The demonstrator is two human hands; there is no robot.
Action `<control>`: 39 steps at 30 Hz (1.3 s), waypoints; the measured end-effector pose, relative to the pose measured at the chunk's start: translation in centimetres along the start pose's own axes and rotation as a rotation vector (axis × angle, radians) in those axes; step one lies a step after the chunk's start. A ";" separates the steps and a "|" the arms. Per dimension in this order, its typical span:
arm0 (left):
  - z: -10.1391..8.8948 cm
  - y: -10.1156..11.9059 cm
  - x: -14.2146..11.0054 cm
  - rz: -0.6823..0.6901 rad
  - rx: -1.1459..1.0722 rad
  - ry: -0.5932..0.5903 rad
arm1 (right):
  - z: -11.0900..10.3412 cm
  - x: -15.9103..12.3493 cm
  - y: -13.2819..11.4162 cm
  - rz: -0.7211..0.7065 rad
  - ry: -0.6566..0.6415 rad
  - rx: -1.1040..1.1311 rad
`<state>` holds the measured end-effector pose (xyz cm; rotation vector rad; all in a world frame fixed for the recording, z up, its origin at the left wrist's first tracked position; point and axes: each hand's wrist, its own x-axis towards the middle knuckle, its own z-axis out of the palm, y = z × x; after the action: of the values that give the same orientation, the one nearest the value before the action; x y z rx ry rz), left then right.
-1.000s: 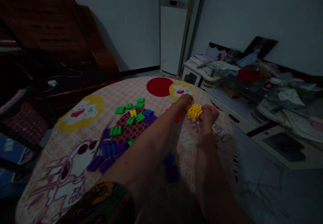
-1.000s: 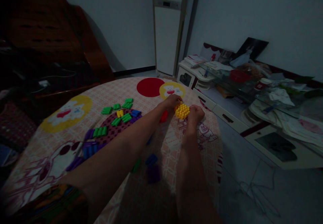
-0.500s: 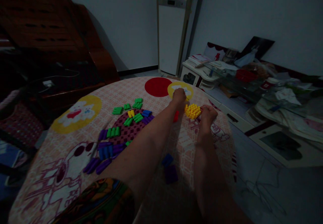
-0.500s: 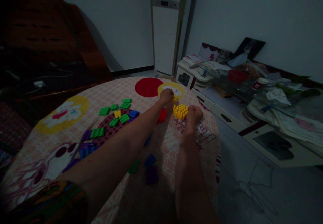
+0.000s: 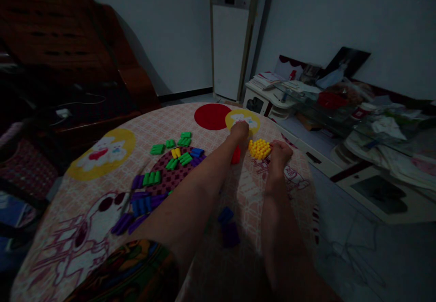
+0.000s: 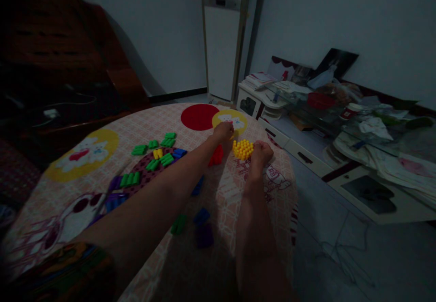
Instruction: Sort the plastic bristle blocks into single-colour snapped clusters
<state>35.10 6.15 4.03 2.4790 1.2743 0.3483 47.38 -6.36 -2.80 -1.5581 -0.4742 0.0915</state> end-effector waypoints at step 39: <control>0.6 3.0 -1.6 0.246 -0.103 -0.150 | 0.0 -0.4 -0.4 0.024 0.011 0.000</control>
<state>36.60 3.11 4.52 2.5232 0.8732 0.2733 46.91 -6.57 -2.51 -1.5632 -0.4474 0.1013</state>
